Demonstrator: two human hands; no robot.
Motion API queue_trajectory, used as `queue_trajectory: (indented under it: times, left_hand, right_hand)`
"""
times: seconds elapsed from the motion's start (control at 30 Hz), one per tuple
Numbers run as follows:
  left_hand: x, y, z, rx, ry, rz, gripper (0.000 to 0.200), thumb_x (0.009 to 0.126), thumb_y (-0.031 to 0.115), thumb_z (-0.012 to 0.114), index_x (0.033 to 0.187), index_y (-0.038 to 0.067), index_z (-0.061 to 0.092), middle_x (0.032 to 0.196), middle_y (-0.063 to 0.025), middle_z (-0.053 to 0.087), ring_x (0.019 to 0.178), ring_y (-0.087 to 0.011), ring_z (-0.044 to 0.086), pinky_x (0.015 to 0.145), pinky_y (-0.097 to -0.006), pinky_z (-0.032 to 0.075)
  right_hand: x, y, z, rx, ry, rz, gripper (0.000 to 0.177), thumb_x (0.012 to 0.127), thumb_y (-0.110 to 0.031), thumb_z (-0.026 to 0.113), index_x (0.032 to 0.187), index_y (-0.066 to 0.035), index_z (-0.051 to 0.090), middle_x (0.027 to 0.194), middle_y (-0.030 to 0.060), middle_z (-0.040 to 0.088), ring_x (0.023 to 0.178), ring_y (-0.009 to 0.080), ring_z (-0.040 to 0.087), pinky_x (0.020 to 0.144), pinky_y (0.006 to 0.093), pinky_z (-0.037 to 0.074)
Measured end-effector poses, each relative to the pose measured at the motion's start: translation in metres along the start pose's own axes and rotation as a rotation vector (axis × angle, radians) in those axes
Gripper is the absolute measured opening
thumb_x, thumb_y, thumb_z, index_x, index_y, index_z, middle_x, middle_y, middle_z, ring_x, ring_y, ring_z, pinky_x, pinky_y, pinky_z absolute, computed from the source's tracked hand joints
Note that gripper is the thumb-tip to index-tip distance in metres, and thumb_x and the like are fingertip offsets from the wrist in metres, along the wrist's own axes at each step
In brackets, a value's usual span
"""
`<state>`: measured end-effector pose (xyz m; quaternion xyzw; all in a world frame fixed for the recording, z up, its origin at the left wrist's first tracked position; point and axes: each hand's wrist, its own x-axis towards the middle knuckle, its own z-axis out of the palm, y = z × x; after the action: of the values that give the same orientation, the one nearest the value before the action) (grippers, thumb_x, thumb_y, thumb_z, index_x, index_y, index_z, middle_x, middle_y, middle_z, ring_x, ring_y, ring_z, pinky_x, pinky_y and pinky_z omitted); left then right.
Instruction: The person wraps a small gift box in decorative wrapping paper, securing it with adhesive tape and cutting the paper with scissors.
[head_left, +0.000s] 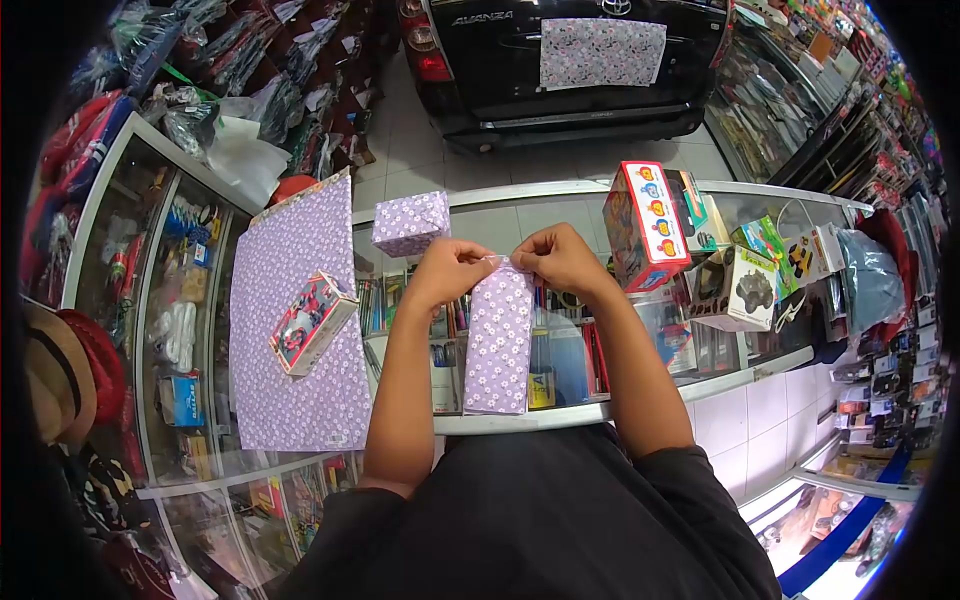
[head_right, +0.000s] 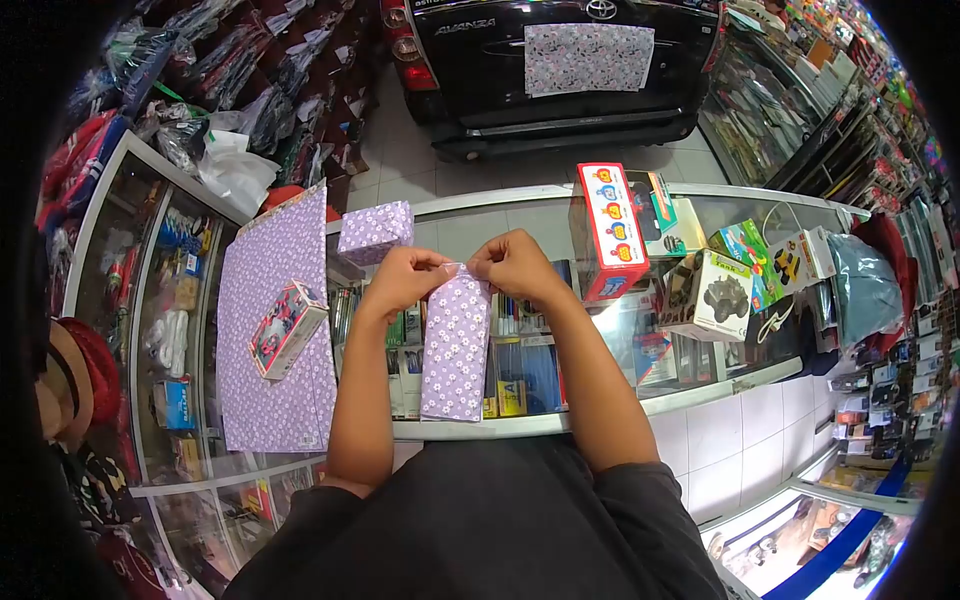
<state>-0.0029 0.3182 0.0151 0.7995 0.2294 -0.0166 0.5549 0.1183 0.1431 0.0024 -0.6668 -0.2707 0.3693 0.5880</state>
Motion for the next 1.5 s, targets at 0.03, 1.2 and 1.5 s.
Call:
queue_trajectory:
  times: [0.03, 1.2, 1.5]
  left_hand:
    - [0.004, -0.001, -0.003, -0.025, -0.056, 0.017, 0.022, 0.088, 0.015, 0.073, 0.1, -0.004, 0.072, 0.083, -0.0036, 0.07, 0.072, -0.0064, 0.061, 0.062, -0.0217, 0.048]
    - [0.007, -0.012, -0.012, -0.371, -0.262, 0.009, 0.021, 0.082, 0.017, 0.076, 0.093, -0.001, 0.074, 0.083, -0.0044, 0.071, 0.07, -0.0076, 0.061, 0.063, -0.0224, 0.047]
    - [0.002, -0.002, -0.011, -0.663, -0.319, -0.136, 0.026, 0.085, 0.022, 0.073, 0.095, -0.002, 0.072, 0.082, -0.0049, 0.071, 0.066, -0.0071, 0.063, 0.057, -0.0205, 0.048]
  right_hand:
    - [0.0, -0.003, -0.001, -0.002, -0.002, -0.002, 0.016, 0.083, -0.011, 0.072, 0.079, 0.005, 0.071, 0.064, 0.0032, 0.064, 0.053, 0.0075, 0.055, 0.049, 0.0237, 0.044]
    - [-0.005, -0.007, 0.003, -0.221, 0.055, -0.078, 0.024, 0.084, -0.02, 0.073, 0.079, 0.004, 0.074, 0.064, 0.0039, 0.065, 0.056, 0.0081, 0.052, 0.052, 0.027, 0.04]
    - [-0.008, -0.009, -0.004, -0.013, -0.103, 0.034, 0.02, 0.086, -0.015, 0.075, 0.082, 0.004, 0.074, 0.066, 0.0006, 0.064, 0.058, 0.0059, 0.051, 0.052, 0.0234, 0.038]
